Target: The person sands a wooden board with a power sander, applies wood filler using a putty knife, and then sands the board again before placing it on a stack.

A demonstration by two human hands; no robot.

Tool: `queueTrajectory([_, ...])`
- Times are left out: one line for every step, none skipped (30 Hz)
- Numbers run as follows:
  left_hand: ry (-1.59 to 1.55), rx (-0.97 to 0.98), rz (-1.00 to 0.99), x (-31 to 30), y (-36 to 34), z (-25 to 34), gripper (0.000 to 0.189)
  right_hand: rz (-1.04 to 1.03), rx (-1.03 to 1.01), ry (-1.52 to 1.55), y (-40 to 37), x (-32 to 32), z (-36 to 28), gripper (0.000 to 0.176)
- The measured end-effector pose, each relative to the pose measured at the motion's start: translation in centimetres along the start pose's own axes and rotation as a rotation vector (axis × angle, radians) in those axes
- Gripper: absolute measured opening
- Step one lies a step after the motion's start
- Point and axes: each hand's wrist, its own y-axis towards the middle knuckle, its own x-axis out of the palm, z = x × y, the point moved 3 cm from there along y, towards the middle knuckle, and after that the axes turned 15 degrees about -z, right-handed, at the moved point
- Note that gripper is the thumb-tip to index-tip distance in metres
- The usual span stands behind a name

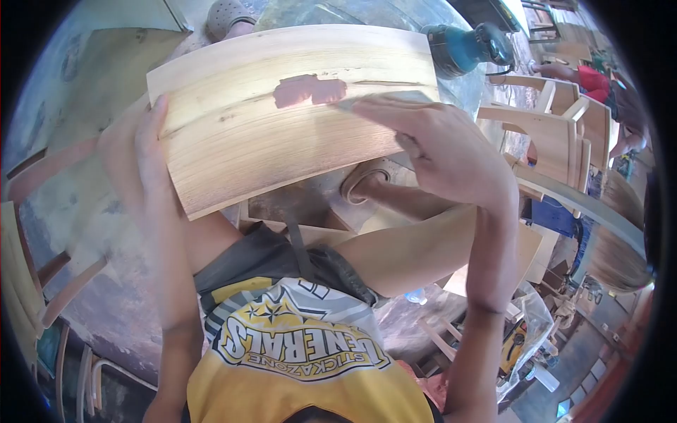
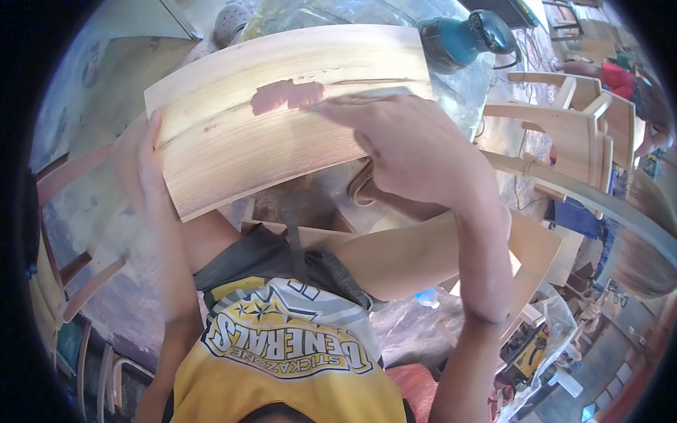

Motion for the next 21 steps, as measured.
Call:
queueTrajectory([-0.227, -0.094, 0.024, 0.1, 0.0, -0.8, 0.034, -0.007, 0.0, -0.009, -0.2, 0.4, 0.6, 0.072])
queueTrajectory([-0.448, -0.187, 0.044, 0.1, 0.0, -1.7, 0.036, 0.129, 0.034, -0.051, -0.4, 0.8, 1.3, 0.07])
queueTrajectory([-0.447, -0.185, 0.038, -0.7, 0.5, -2.9, 0.036, 0.27, 0.071, -0.088, -0.7, 1.3, 1.9, 0.067])
queueTrajectory([-0.443, -0.16, -0.024, -2.0, 1.4, -4.8, 0.042, 0.276, 0.078, -0.086, -0.6, 2.0, 2.5, 0.067])
queueTrajectory([-0.44, -0.139, -0.084, -2.9, 1.9, -5.9, 0.048, 0.28, 0.079, -0.133, -0.2, 2.7, 3.0, 0.067])
queueTrajectory([-0.439, -0.147, -0.088, -3.4, 2.0, -6.1, 0.048, 0.279, 0.077, -0.178, 0.1, 3.2, 3.3, 0.066])
queueTrajectory([-0.381, -0.135, -0.07, -4.1, 2.0, -6.1, 0.048, 0.271, 0.083, -0.17, 0.2, 3.3, 3.3, 0.066])
queueTrajectory([-0.327, -0.124, -0.053, -4.6, 1.9, -6.0, 0.049, 0.216, 0.09, -0.194, 0.2, 3.3, 3.1, 0.066])
queueTrajectory([-0.276, -0.114, -0.041, -4.7, 1.8, -5.9, 0.049, 0.159, 0.1, -0.221, 0.0, 3.3, 2.9, 0.065])
queueTrajectory([-0.228, -0.1, -0.037, -4.6, 1.8, -5.6, 0.049, 0.15, 0.12, -0.22, -0.4, 3.4, 2.7, 0.065])
queueTrajectory([-0.188, -0.078, -0.03, -4.0, 1.9, -5.5, 0.049, 0.098, 0.101, -0.188, -0.6, 3.4, 2.5, 0.067])
queueTrajectory([-0.203, -0.082, -0.038, -3.5, 1.8, -5.5, 0.049, 0.046, 0.079, -0.154, -0.9, 3.2, 2.2, 0.07])
queueTrajectory([-0.3, -0.119, -0.078, -2.8, 1.5, -5.4, 0.05, 0.041, 0.084, -0.165, -1.3, 2.6, 2.1, 0.07])
queueTrajectory([-0.393, -0.15, -0.114, -2.4, 1.3, -5.2, 0.051, 0.009, 0.085, -0.123, -1.5, 2.0, 1.9, 0.069])
queueTrajectory([-0.483, -0.175, -0.15, -2.0, 1.4, -4.9, 0.052, -0.019, 0.082, -0.082, -1.4, 1.2, 1.9, 0.068])
queueTrajectory([-0.57, -0.202, -0.185, -1.7, 1.4, -4.7, 0.053, -0.015, 0.076, -0.091, -1.3, 0.3, 1.8, 0.068])
queueTrajectory([-0.653, -0.235, -0.218, -1.6, 1.2, -4.8, 0.054, 0.028, 0.087, -0.12, -1.1, -0.6, 1.8, 0.068])
queueTrajectory([-0.648, -0.235, -0.206, -1.9, 1.2, -5.0, 0.054, 0.071, 0.094, -0.142, -0.7, -1.0, 1.8, 0.068])
queueTrajectory([-0.598, -0.224, -0.196, -2.2, 1.3, -5.2, 0.053, 0.069, 0.086, -0.133, 0.1, -1.0, 2.3, 0.068])
queueTrajectory([-0.548, -0.217, -0.192, -2.1, 1.3, -5.1, 0.052, 0.029, 0.14, -0.122, 0.9, -0.9, 3.3, 0.067])
queueTrajectory([-0.543, -0.224, -0.196, -1.9, 1.0, -4.9, 0.052, -0.013, 0.199, -0.113, 1.2, -0.7, 4.0, 0.065])
